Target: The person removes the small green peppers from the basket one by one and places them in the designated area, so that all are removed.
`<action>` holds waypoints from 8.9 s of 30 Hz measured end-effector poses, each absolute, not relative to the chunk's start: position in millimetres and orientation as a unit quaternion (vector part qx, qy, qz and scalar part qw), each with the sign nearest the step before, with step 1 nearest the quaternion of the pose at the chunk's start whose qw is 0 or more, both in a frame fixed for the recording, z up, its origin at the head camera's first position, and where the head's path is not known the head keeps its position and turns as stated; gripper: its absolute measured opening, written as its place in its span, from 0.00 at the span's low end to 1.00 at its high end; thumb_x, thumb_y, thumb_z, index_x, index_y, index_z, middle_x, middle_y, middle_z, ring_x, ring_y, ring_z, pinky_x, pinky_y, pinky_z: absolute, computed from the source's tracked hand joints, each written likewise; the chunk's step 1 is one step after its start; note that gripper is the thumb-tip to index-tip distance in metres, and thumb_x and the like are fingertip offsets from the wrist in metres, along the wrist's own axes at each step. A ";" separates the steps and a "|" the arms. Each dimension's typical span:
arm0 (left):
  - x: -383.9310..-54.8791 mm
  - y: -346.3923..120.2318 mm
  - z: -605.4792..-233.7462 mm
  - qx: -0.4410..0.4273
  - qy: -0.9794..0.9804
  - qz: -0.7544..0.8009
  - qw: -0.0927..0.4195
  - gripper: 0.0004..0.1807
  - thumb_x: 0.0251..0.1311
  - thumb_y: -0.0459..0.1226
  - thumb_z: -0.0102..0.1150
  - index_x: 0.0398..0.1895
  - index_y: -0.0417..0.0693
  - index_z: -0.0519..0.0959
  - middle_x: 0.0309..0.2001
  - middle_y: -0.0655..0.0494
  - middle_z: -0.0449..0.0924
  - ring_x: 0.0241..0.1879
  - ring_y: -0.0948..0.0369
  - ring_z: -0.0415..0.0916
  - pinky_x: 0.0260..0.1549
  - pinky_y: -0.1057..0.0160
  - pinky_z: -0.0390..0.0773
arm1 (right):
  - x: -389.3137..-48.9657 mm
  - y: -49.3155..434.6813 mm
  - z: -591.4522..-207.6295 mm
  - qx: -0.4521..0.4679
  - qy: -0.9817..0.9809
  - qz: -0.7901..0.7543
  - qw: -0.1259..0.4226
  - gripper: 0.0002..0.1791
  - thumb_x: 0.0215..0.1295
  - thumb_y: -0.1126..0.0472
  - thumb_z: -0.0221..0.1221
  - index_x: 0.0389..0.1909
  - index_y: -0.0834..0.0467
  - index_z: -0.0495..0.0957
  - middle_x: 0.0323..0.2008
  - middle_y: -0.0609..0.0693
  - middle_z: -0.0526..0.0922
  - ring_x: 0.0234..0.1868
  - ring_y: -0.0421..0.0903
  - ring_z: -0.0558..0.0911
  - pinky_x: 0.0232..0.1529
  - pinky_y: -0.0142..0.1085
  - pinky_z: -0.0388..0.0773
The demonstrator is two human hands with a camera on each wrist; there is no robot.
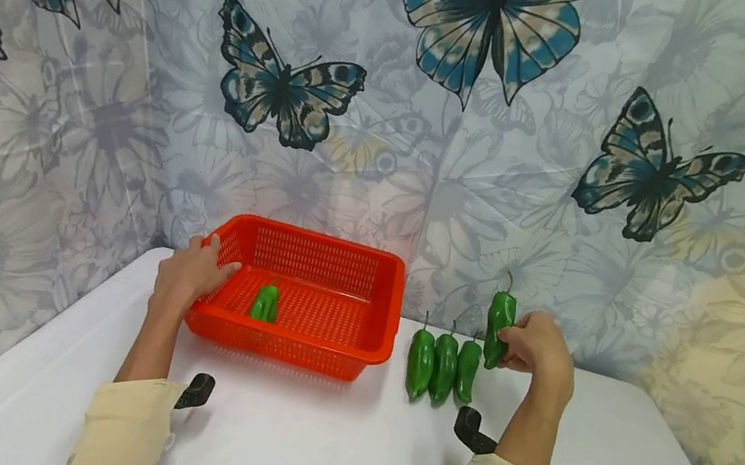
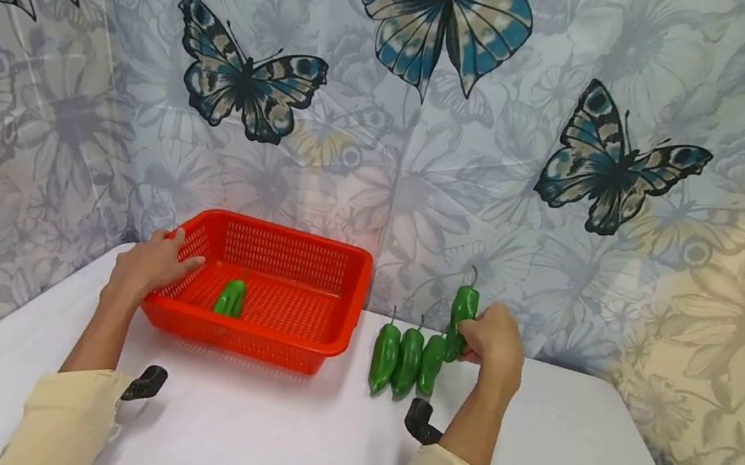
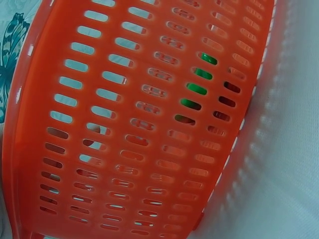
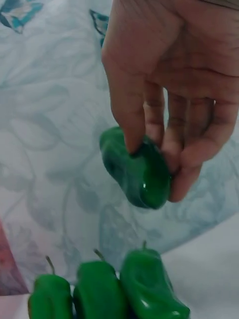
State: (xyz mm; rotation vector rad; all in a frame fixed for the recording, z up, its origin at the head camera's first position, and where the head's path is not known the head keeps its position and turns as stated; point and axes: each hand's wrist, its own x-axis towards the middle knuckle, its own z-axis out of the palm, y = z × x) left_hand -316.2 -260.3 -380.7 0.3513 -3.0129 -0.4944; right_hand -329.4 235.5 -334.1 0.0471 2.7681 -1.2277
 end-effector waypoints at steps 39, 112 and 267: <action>-314.3 -263.4 -383.5 0.110 -0.981 -0.157 0.027 0.46 0.74 0.51 0.52 0.81 0.31 0.49 0.71 0.21 0.59 0.60 0.27 0.74 0.56 0.30 0.80 | -335.3 257.3 -385.5 0.103 0.895 -0.378 0.212 0.20 0.72 0.59 0.55 0.50 0.75 0.75 0.30 0.60 0.86 0.25 0.43 0.88 0.35 0.33 0.88; -314.1 -254.8 -382.8 0.132 -0.979 -0.150 0.035 0.46 0.74 0.53 0.53 0.82 0.34 0.50 0.71 0.24 0.62 0.60 0.29 0.75 0.59 0.29 0.78 | -331.3 -33.9 -385.4 -0.321 0.904 -0.230 0.164 0.23 0.77 0.47 0.53 0.66 0.53 0.78 0.63 0.49 0.83 0.67 0.49 0.79 0.74 0.51 0.73; -315.3 -261.1 -380.2 0.113 -0.981 -0.154 0.034 0.45 0.75 0.51 0.51 0.82 0.32 0.48 0.71 0.21 0.59 0.56 0.28 0.77 0.54 0.32 0.82 | -314.7 288.4 -378.7 0.112 0.873 -0.448 0.156 0.20 0.72 0.72 0.53 0.58 0.80 0.61 0.40 0.66 0.81 0.29 0.45 0.90 0.40 0.39 0.90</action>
